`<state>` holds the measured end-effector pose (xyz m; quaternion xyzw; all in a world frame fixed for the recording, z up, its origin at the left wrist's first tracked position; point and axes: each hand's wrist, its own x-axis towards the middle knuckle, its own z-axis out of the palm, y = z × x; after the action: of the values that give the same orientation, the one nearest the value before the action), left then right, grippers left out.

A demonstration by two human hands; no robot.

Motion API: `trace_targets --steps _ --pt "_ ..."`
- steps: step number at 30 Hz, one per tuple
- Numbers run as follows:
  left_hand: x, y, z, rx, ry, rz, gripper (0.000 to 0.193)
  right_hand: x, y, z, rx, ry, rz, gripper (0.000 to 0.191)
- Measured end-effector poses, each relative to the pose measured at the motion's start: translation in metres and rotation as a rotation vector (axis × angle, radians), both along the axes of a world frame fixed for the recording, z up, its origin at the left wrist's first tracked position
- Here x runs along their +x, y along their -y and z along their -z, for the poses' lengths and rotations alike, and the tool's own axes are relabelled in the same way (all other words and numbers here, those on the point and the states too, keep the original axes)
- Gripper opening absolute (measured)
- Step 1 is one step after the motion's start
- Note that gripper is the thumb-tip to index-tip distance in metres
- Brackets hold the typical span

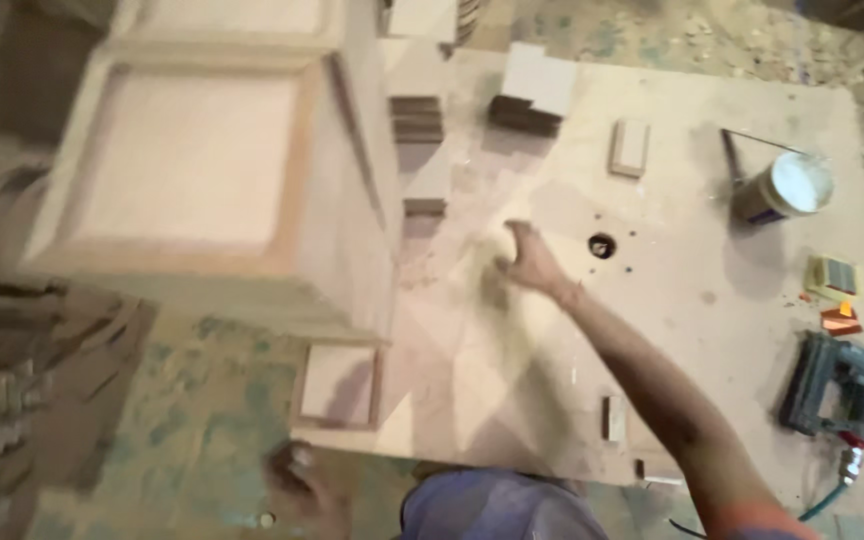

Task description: The person assembles small wooden boxes by hand, applying glue to the edges and using a pneumatic nail gun to fasten the pieces together. The person repeatedly picks up wooden parts, aligns them, applies adhesive, and secures them with nails.

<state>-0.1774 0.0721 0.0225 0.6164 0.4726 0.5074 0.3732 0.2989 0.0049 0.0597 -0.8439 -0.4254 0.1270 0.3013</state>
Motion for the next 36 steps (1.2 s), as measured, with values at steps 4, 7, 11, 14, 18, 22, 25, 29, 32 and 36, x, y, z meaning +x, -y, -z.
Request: trace_targets --steps 4,7,11,14,18,22,25,29,32,36 --pt "0.053 0.066 0.026 0.146 -0.421 0.331 0.023 0.114 0.018 -0.02 -0.105 0.081 0.305 0.072" --pt "0.094 0.082 0.041 0.635 -0.413 0.554 0.023 0.169 0.041 -0.035 -0.268 0.189 0.489 0.064" --pt "0.129 0.104 0.06 0.625 -0.495 0.743 0.025 0.213 0.048 -0.042 -0.268 0.072 0.739 0.086" --pt "0.153 0.106 0.062 0.556 -0.59 0.902 0.021 0.236 0.049 -0.035 -0.196 0.123 0.761 0.101" --pt "0.187 0.111 0.038 0.296 -0.632 1.033 0.021 0.248 0.053 -0.014 -0.136 0.216 0.67 0.088" --pt "0.241 0.11 -0.013 0.007 -0.482 0.992 0.027 0.198 0.076 0.002 0.163 -0.276 0.518 0.043" --pt "0.295 0.104 -0.042 -0.318 -0.247 0.934 0.048 0.106 0.115 0.011 0.456 -0.436 0.236 0.06" --pt "0.323 0.095 -0.078 -0.441 0.033 1.049 0.069 -0.028 0.164 -0.02 0.594 -0.84 -0.112 0.093" --pt "0.305 0.113 -0.103 -0.723 0.211 1.066 0.062 -0.088 0.181 -0.06 0.753 -0.989 -0.209 0.095" --pt "0.266 0.127 -0.129 -0.774 0.303 1.109 0.049 -0.118 0.206 -0.108 0.481 -0.574 -0.254 0.094"
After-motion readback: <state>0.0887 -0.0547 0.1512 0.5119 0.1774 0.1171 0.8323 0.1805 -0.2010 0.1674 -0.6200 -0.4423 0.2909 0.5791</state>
